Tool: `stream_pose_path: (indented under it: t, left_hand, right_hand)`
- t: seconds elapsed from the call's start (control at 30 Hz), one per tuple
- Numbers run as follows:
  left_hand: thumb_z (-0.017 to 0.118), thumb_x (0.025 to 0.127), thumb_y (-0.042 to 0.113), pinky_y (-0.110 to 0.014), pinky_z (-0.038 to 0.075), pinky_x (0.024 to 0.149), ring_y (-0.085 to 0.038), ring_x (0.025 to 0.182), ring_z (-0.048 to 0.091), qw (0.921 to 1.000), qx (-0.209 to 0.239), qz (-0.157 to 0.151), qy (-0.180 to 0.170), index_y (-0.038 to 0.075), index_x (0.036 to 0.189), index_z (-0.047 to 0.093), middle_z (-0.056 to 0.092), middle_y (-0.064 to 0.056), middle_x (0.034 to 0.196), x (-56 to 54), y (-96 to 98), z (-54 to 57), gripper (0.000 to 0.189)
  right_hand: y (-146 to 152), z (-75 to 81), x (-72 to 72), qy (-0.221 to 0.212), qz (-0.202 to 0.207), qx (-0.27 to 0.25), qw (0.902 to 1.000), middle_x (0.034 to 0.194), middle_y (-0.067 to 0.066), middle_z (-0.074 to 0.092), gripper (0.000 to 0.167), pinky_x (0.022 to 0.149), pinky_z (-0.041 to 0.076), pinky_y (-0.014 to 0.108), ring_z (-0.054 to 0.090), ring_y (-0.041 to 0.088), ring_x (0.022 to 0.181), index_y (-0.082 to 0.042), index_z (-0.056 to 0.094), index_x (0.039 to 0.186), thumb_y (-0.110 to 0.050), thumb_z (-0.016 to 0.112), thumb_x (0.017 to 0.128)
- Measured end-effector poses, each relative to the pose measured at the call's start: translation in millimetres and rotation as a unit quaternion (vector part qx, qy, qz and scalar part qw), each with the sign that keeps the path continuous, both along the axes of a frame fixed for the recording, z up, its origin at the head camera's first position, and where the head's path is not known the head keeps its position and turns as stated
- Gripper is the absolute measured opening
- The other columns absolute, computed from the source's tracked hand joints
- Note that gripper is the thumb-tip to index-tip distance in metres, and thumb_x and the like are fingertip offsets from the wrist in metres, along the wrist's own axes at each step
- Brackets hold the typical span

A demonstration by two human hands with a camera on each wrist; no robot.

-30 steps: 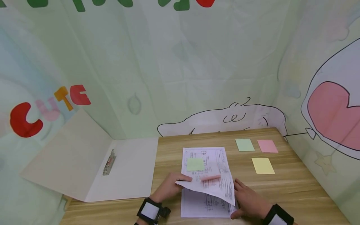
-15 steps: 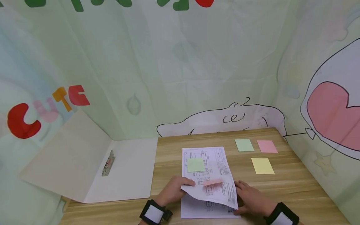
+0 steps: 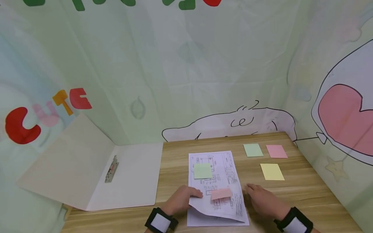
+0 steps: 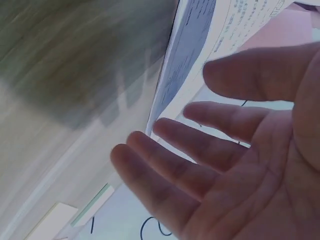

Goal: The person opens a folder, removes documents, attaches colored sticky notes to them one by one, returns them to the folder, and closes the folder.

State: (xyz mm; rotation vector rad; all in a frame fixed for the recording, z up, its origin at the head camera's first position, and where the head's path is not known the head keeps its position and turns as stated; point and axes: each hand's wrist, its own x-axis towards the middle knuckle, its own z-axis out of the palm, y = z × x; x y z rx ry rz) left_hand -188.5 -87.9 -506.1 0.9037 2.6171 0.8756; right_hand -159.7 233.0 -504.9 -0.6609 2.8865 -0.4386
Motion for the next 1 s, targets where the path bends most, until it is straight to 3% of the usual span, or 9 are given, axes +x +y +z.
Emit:
stream_pose_path:
  t: [0.3,0.5,0.73,1.0]
  left_hand:
    - [0.069,0.081,0.001,-0.03,0.047,0.09,-0.011,0.106,0.06,0.9996,-0.012,-0.009,-0.023,0.013,0.105,0.073,0.068,0.003,0.108,-2.0,-1.8,-6.4,0.027]
    - [0.068,0.079,-0.006,-0.027,0.047,0.089,-0.009,0.106,0.06,0.999,-0.024,-0.037,-0.005,0.012,0.103,0.074,0.068,0.005,0.106,-2.3,-3.5,-12.7,0.031]
    - [0.071,0.079,0.0,-0.028,0.045,0.092,-0.008,0.108,0.059,0.9975,-0.054,-0.044,-0.008,0.014,0.104,0.074,0.068,0.006,0.107,-1.0,-4.2,-13.2,0.028]
    - [0.072,0.078,0.001,-0.029,0.044,0.093,-0.01,0.11,0.058,0.997,-0.064,-0.041,-0.016,0.014,0.106,0.073,0.067,0.005,0.11,1.1,-2.2,-7.1,0.03]
  right_hand:
    - [-16.4,0.4,0.3,-0.047,0.036,-0.015,0.9981,0.137,0.021,0.045,0.048,0.094,0.04,0.054,0.046,0.038,0.122,-0.001,0.052,0.132,-0.021,0.064,0.089]
    - [-20.3,-6.1,-1.0,-0.071,0.07,0.001,0.995,0.141,0.02,0.042,0.067,0.096,0.037,0.057,0.039,0.042,0.126,-0.005,0.05,0.135,-0.035,0.074,0.08]
    - [-21.2,-16.6,-0.2,-0.081,0.087,0.031,0.9925,0.142,0.016,0.042,0.07,0.098,0.035,0.056,0.036,0.042,0.129,-0.011,0.051,0.135,-0.042,0.075,0.077]
    - [-21.3,-20.3,-4.9,-0.09,0.074,0.032,0.9927,0.142,0.017,0.043,0.069,0.096,0.034,0.06,0.033,0.049,0.128,-0.009,0.054,0.132,-0.041,0.077,0.075]
